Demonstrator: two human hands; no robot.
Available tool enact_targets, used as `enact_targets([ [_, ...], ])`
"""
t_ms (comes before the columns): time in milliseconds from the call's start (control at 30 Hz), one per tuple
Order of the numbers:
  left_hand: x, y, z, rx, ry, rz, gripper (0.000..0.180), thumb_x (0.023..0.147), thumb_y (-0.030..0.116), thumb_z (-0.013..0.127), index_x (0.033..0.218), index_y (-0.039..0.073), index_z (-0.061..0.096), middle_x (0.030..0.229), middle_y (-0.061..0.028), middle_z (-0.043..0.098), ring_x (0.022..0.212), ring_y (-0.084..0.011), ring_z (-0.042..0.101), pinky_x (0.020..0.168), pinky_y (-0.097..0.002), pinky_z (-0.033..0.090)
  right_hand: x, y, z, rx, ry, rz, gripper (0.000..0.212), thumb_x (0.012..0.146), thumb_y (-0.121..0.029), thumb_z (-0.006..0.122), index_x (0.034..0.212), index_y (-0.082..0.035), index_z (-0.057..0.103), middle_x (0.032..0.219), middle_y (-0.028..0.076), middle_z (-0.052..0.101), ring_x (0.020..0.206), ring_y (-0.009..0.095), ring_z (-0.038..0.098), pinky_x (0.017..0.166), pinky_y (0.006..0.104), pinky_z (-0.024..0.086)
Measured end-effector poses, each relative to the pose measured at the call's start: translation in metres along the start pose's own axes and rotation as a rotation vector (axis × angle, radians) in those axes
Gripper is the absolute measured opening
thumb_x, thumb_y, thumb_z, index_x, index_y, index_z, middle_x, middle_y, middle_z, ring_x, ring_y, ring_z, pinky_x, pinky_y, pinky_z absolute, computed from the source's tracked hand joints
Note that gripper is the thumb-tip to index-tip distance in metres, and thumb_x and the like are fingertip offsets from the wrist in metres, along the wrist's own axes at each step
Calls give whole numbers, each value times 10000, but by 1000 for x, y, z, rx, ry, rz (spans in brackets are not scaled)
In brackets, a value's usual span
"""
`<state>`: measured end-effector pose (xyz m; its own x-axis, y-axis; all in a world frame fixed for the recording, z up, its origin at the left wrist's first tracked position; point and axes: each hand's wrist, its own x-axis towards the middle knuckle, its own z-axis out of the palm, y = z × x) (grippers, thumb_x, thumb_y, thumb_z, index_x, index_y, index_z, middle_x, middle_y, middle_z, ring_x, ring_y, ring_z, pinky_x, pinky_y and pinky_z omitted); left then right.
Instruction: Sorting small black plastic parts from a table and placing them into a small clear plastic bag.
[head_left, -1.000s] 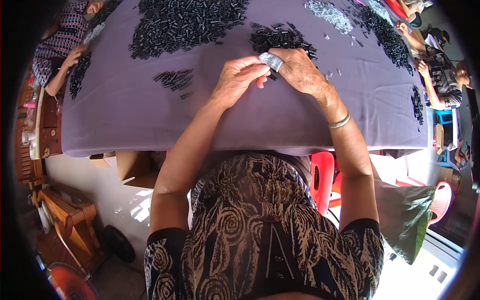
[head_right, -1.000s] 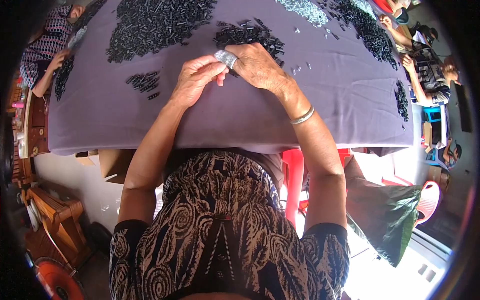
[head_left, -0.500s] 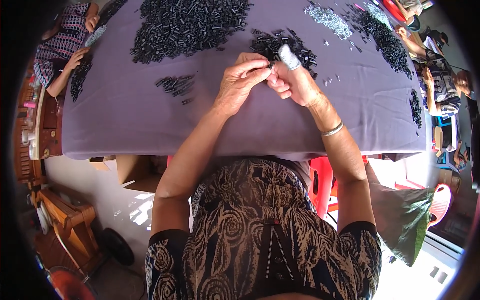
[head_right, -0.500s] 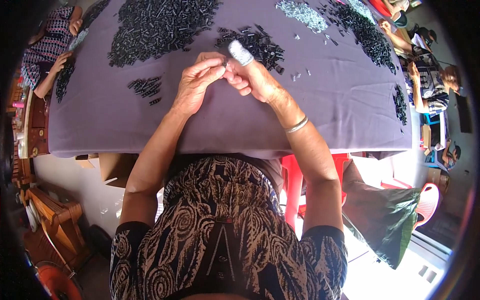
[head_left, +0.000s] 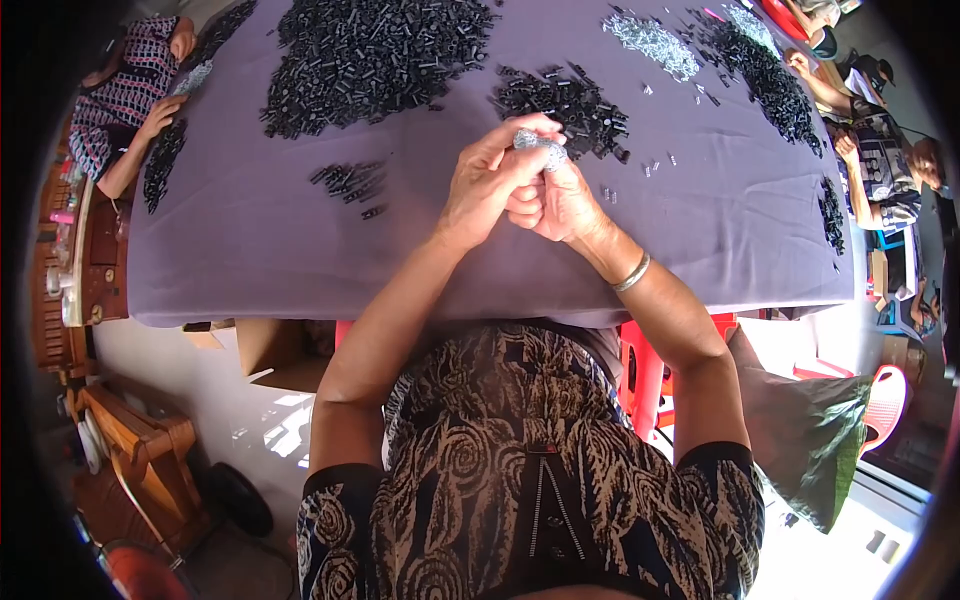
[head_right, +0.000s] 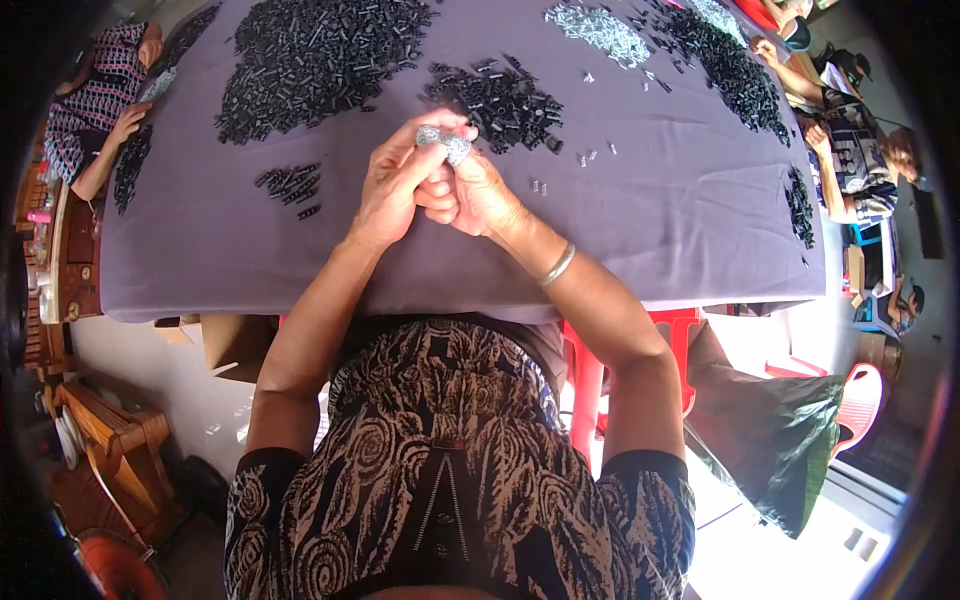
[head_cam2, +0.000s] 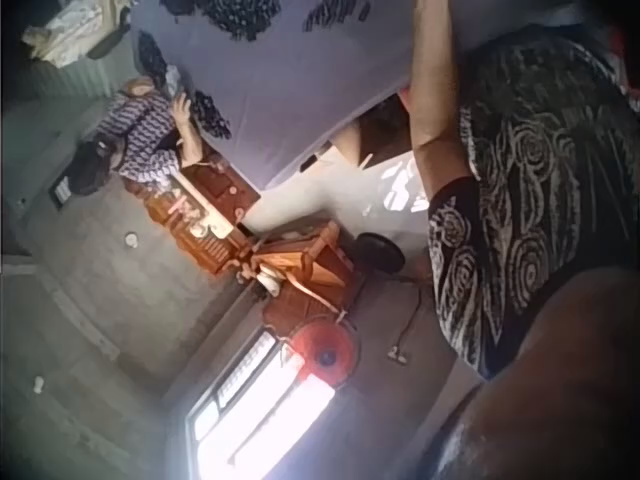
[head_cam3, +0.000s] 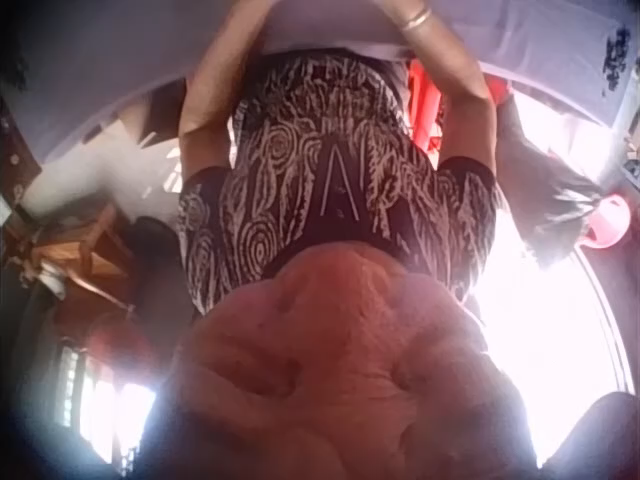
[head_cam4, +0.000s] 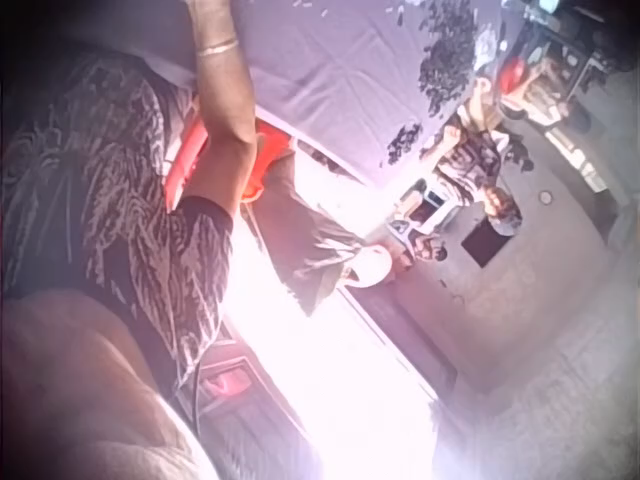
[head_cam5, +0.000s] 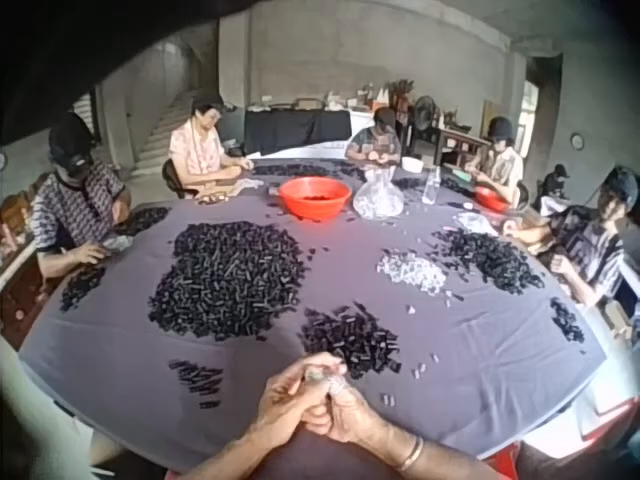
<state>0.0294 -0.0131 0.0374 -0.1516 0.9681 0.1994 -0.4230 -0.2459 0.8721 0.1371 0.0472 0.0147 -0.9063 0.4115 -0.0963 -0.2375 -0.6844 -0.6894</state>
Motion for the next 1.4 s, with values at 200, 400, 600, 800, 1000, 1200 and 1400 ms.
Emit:
enact_targets([
  [200,8,-17,23,-37,225,0,159,888,153,586,989,41,637,673,68,507,505,13,363,411,-136,300,-1,3,-12,175,84,-9,494,793,-612,542,612,-183,377,497,-87,286,374,62,258,349,209,202],
  [400,7,-18,19,-132,206,-74,151,837,142,653,950,42,653,721,44,560,584,-1,454,499,-146,385,-3,-2,-8,194,99,-41,456,823,-545,559,598,-179,406,505,-71,309,388,63,248,348,200,196],
  [600,9,-18,15,-23,224,34,157,816,104,674,950,28,648,828,21,561,641,-33,505,566,-168,440,-3,-16,1,167,94,-9,425,831,-527,513,639,-155,438,511,-75,293,406,55,250,357,205,191],
  [800,-2,-9,-11,225,116,225,141,830,-8,619,968,-32,626,940,-43,567,803,-103,597,749,-203,480,-7,-32,-2,-106,56,156,556,826,-652,434,640,-131,387,544,-63,266,433,49,224,372,195,169],
  [1000,-41,55,-58,898,271,157,143,795,29,665,925,-29,652,790,-18,581,707,-71,534,655,-194,432,-29,-72,-13,-625,624,-256,178,896,-205,541,868,-40,599,641,-16,486,446,12,279,378,181,215],
  [1200,-74,78,-102,1376,322,157,170,758,55,689,918,14,648,778,-89,555,655,-184,548,614,-269,446,-43,-70,-29,-1340,394,-331,94,838,-124,636,870,-37,635,718,-33,557,658,30,473,572,199,414],
  [1400,-75,75,-105,1557,396,382,209,753,16,677,956,7,628,840,-102,579,728,-218,603,650,-326,485,-32,-51,-8,-1530,296,-288,111,761,-57,669,835,-12,598,715,54,579,636,129,562,590,278,454],
])
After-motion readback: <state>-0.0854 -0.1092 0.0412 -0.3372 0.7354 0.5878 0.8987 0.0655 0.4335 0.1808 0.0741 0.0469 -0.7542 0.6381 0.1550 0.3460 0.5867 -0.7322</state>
